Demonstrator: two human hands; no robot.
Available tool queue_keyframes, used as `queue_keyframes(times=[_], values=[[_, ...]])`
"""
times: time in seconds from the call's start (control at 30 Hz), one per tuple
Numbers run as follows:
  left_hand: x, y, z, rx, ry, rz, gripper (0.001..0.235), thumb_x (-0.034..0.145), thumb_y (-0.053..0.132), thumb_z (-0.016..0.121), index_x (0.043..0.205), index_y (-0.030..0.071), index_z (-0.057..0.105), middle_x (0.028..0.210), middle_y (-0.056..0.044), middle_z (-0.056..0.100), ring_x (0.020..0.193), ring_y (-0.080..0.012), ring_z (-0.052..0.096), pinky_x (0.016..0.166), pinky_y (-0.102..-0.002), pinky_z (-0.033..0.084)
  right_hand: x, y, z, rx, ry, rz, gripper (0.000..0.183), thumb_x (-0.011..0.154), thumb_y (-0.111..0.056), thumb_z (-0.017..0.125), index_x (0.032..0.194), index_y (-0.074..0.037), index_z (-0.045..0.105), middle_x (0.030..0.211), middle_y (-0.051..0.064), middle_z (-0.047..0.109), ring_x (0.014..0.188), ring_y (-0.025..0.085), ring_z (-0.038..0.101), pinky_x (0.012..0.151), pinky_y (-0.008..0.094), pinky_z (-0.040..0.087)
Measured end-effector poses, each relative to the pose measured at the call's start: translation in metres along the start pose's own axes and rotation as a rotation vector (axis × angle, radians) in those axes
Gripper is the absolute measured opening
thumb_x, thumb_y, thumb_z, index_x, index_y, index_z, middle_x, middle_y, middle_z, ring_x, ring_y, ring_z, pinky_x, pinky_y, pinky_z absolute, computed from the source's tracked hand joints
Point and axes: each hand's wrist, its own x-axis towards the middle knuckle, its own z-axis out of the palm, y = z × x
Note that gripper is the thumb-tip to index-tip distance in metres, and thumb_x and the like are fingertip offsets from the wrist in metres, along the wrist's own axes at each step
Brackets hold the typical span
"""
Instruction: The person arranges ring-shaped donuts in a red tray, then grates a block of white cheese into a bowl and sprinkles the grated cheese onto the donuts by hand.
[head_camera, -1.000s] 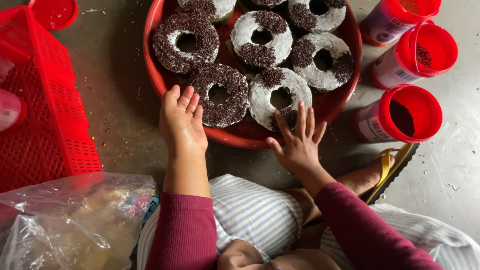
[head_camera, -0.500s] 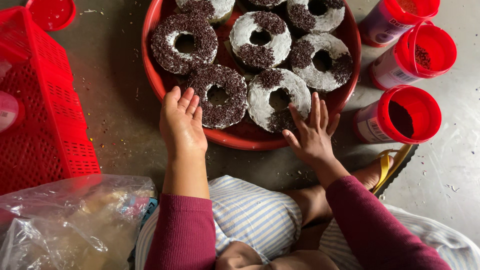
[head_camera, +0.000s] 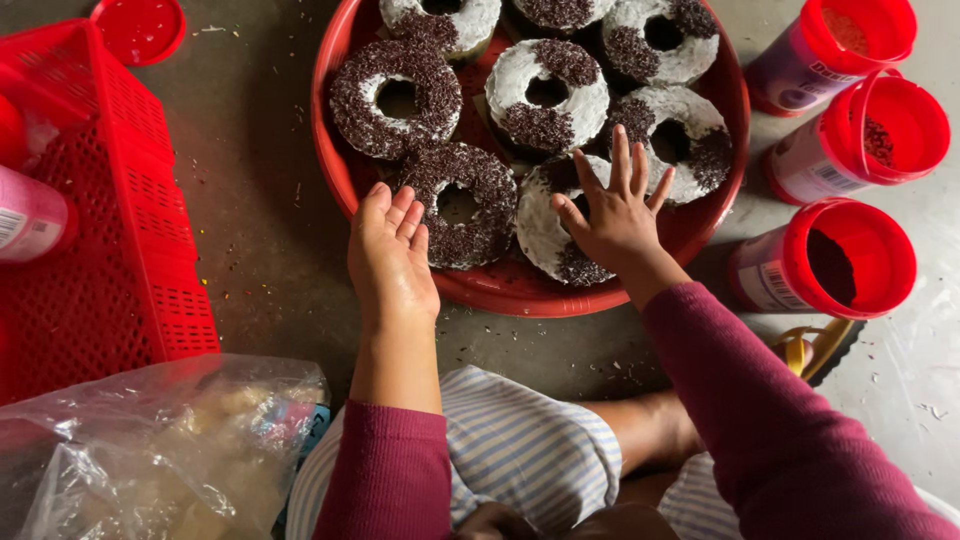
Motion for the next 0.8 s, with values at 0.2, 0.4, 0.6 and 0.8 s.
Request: queue_keyframes(times=[0.2,0.4,0.6,0.8], values=[[0.001,0.0,0.001,-0.009,-0.002,0.001,0.059,0.092,0.036,0.058,0.143,0.008,0.051,0.134,-0.011,0.062,0.129,-0.0244,0.055,0.116,-0.043,0.032,0.011,-0.012,0.01,-0.081,0.006,-0.16,0.082,0.096,-0.078,0.029,0.161,-0.028,0.036,0.169,0.02,-0.006,0.155,0.046,-0.003,0.113,0.074,-0.009],[-0.001,0.002,0.004,-0.014,0.0,-0.001,0.059,0.092,0.036,0.058,0.144,0.008,0.05,0.135,-0.011,0.061,0.129,-0.0247,0.055,0.116,-0.042,0.032,0.011,-0.015,0.003,-0.107,-0.009,-0.241,0.083,0.093,-0.082,0.026,0.161,-0.034,0.035,0.17,0.019,-0.004,0.156,0.044,0.001,0.115,0.074,-0.006],[-0.002,0.001,0.004,-0.02,-0.007,0.011,0.059,0.092,0.035,0.058,0.144,0.007,0.05,0.135,-0.012,0.061,0.129,-0.0256,0.055,0.116,-0.044,0.032,0.003,-0.018,-0.001,-0.128,-0.034,-0.274,0.085,0.09,-0.084,0.022,0.16,-0.036,0.035,0.168,0.018,-0.005,0.154,0.044,0.001,0.114,0.074,-0.006],[-0.001,0.001,0.002,-0.016,-0.007,0.011,0.059,0.092,0.035,0.058,0.144,0.007,0.051,0.135,-0.012,0.061,0.13,-0.0256,0.055,0.117,-0.044,0.032,0.005,-0.017,0.002,-0.12,-0.045,-0.14,0.084,0.094,-0.081,0.019,0.161,-0.033,0.035,0.171,0.016,-0.009,0.156,0.043,-0.006,0.116,0.073,-0.01]])
